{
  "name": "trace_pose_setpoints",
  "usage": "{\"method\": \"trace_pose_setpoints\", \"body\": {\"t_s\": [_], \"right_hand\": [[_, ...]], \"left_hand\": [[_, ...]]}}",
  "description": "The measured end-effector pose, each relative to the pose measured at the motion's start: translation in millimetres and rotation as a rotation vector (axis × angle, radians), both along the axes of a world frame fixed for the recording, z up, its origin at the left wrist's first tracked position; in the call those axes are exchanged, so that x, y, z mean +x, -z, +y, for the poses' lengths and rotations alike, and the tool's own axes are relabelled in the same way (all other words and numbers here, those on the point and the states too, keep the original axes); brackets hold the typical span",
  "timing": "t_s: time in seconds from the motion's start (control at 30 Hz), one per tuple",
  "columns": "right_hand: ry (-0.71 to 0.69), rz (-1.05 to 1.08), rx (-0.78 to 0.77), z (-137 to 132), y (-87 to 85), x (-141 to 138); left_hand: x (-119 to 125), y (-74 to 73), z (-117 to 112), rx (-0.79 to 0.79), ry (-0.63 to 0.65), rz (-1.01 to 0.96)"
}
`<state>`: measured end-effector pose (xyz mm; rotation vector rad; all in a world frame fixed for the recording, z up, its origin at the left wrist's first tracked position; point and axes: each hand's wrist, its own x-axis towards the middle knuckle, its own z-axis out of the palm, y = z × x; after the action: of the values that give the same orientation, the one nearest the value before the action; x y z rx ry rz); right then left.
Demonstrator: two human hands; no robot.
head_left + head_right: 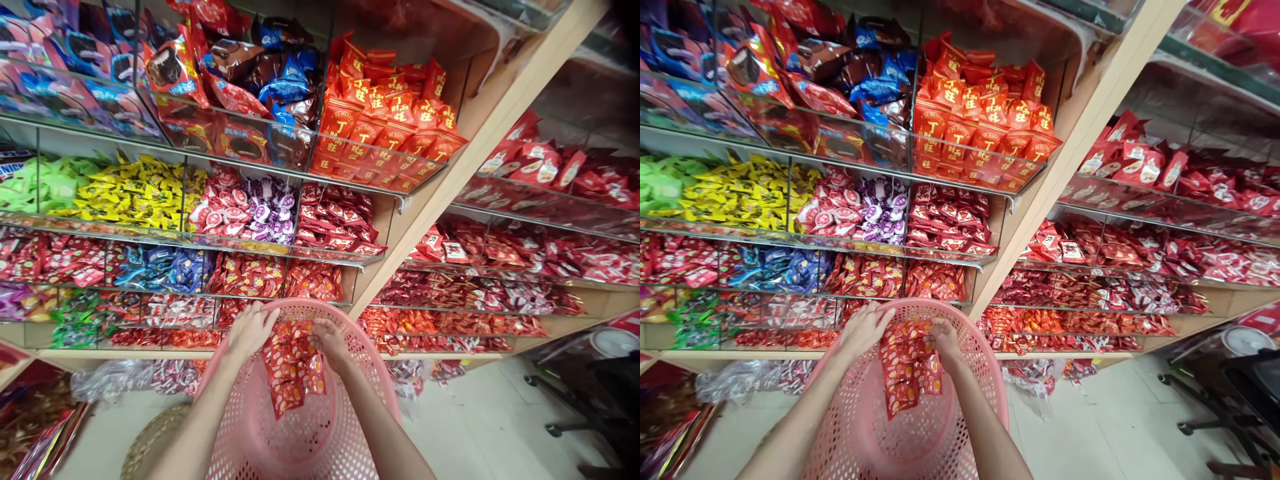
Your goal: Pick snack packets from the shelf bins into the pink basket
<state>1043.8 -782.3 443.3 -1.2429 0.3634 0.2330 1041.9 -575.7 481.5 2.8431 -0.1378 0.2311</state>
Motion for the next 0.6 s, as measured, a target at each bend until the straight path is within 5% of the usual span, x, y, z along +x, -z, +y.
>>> {"method": "trace_pose_setpoints", "body": {"t_s": [0.4, 0.6], "right_hand": [[0.015, -0.164, -0.094, 11.7, 18.6, 10.4], [0.044, -0.347, -0.503, 4.4, 18.1, 9.9]], "left_hand": [[-0.7, 0.2, -1.8, 0.000, -0.010, 0.008], [-0.5, -0.3, -1.6, 0.014, -0.013, 0.016]]}}
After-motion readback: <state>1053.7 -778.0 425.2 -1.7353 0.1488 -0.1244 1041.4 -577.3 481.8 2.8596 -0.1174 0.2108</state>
